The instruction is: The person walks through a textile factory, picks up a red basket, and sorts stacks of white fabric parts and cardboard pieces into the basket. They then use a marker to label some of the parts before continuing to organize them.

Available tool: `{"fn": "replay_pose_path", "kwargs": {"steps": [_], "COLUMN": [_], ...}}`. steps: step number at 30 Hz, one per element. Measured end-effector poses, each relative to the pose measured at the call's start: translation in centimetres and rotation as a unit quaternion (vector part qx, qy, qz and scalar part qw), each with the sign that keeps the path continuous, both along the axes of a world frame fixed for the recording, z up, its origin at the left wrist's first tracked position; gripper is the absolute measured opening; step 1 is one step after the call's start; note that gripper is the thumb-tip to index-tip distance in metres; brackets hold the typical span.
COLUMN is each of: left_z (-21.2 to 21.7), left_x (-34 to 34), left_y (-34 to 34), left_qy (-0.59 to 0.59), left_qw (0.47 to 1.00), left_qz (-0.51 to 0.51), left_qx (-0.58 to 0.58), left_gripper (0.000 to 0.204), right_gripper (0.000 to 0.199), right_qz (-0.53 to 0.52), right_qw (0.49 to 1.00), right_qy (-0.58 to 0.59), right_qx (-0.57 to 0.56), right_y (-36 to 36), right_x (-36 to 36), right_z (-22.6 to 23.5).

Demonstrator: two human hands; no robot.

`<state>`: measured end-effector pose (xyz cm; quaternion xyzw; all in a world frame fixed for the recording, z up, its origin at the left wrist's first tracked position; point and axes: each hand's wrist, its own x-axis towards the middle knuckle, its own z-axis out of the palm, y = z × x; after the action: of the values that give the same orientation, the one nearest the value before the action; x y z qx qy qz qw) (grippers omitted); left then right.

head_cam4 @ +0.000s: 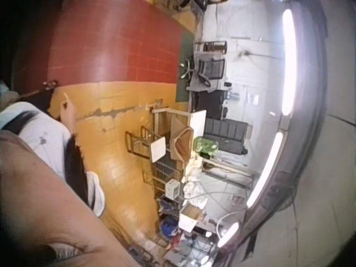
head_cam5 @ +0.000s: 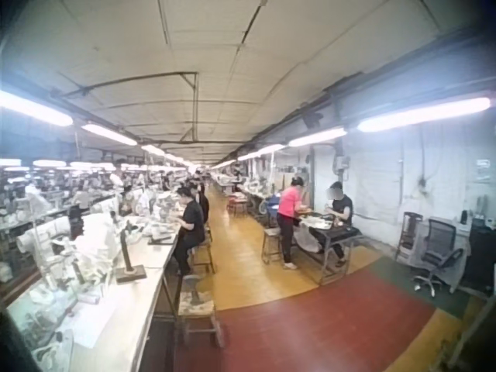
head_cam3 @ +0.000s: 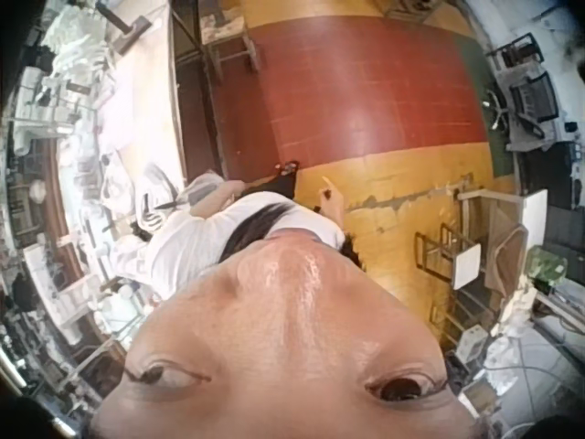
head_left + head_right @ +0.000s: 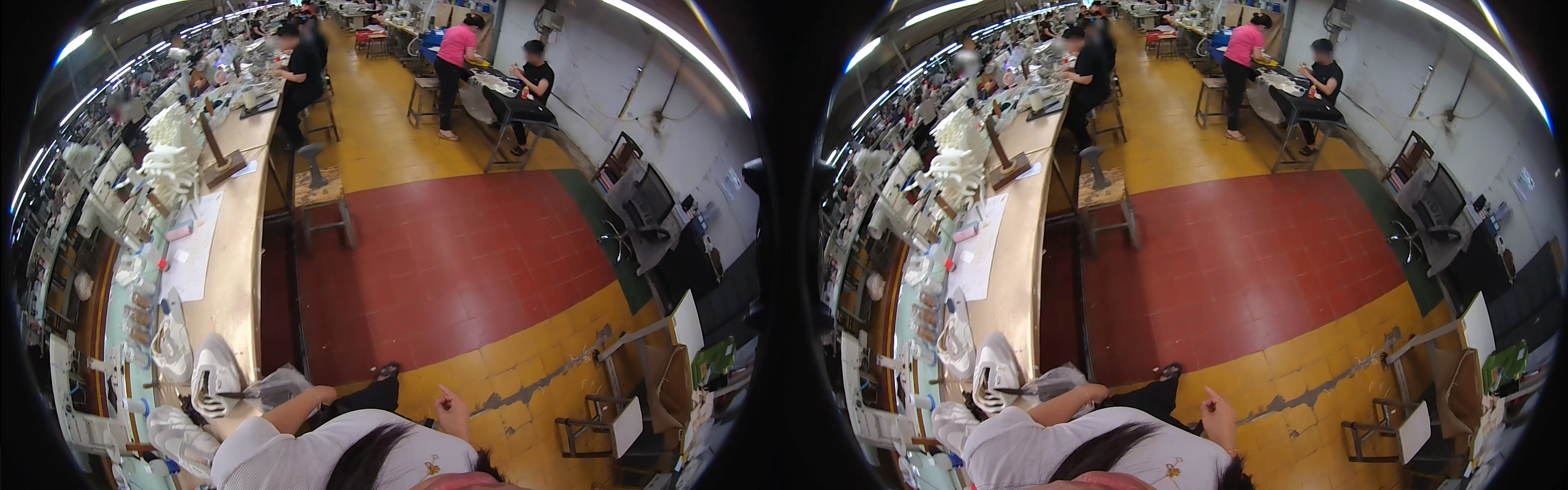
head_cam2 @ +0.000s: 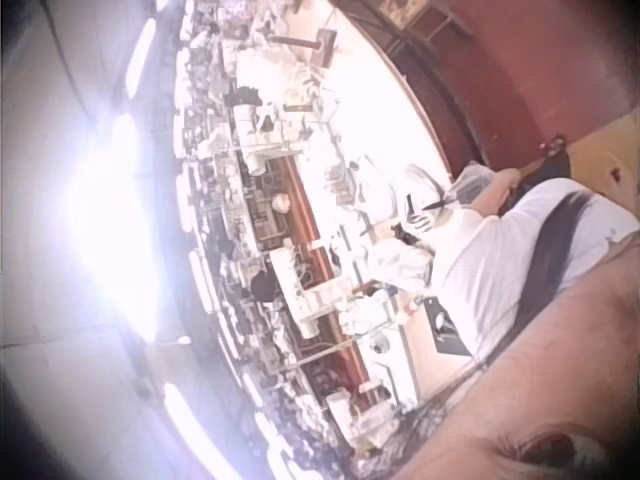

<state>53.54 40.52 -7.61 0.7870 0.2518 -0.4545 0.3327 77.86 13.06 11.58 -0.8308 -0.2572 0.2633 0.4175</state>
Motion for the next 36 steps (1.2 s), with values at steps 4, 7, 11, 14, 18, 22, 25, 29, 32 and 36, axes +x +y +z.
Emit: {"fn": "replay_pose_path", "kwargs": {"steps": [4, 7, 11, 14, 18, 22, 25, 29, 32, 36], "left_z": [3.8, -2.7, 1.8, -2.8, -3.1, -1.5, -3.0, -0.9, -1.2, -1.3], "left_x": [7.3, 11.4, 25.1, 35.3, 51.5, 67.7, 77.6, 88.8, 93.0, 104.5], "left_y": [4.2, 10.7, 12.3, 19.2, 19.0, 19.9, 14.4, 15.7, 12.5, 8.9], "left_qy": [0.102, -0.020, -0.033, 0.027, -0.059, -0.104, -0.198, -0.130, -0.188, -0.120], "left_qw": [0.944, 0.933, 0.897, 0.822, 0.872, 0.914, 0.808, 0.923, 0.904, 0.926], "left_qz": [0.301, 0.316, 0.425, 0.522, 0.451, 0.364, 0.529, 0.349, 0.274, 0.281], "left_qx": [-0.091, -0.172, -0.116, -0.227, -0.181, -0.144, -0.167, -0.099, -0.268, -0.220], "left_gripper": [0.017, 0.028, 0.063, 0.078, 0.060, 0.025, 0.015, 0.015, 0.024, 0.023], "right_gripper": [0.031, 0.028, 0.020, 0.019, 0.018, 0.020, 0.022, 0.039, 0.026, 0.029], "right_qz": [0.010, 0.002, -0.027, -0.249, -0.510, -0.552, -0.535, -0.592, -0.474, -0.500], "right_qw": [0.998, 0.995, 0.998, 0.962, 0.834, 0.728, 0.679, 0.669, 0.784, 0.822], "right_qy": [-0.021, -0.071, 0.004, -0.025, 0.117, 0.211, 0.286, 0.395, 0.312, 0.162], "right_qx": [0.052, 0.065, -0.058, -0.105, -0.173, -0.348, -0.413, -0.213, -0.253, -0.220], "right_y": [5.1, 8.7, 7.8, 1.9, -11.9, -15.0, -17.5, -15.8, -18.6, -20.3], "right_x": [5.0, 11.0, 20.2, 25.2, 22.3, 20.9, 19.6, 33.1, 44.7, 64.2], "right_z": [-0.1, -3.2, -8.1, -17.4, -23.1, -23.2, -26.3, -26.5, -27.9, -25.3]}}
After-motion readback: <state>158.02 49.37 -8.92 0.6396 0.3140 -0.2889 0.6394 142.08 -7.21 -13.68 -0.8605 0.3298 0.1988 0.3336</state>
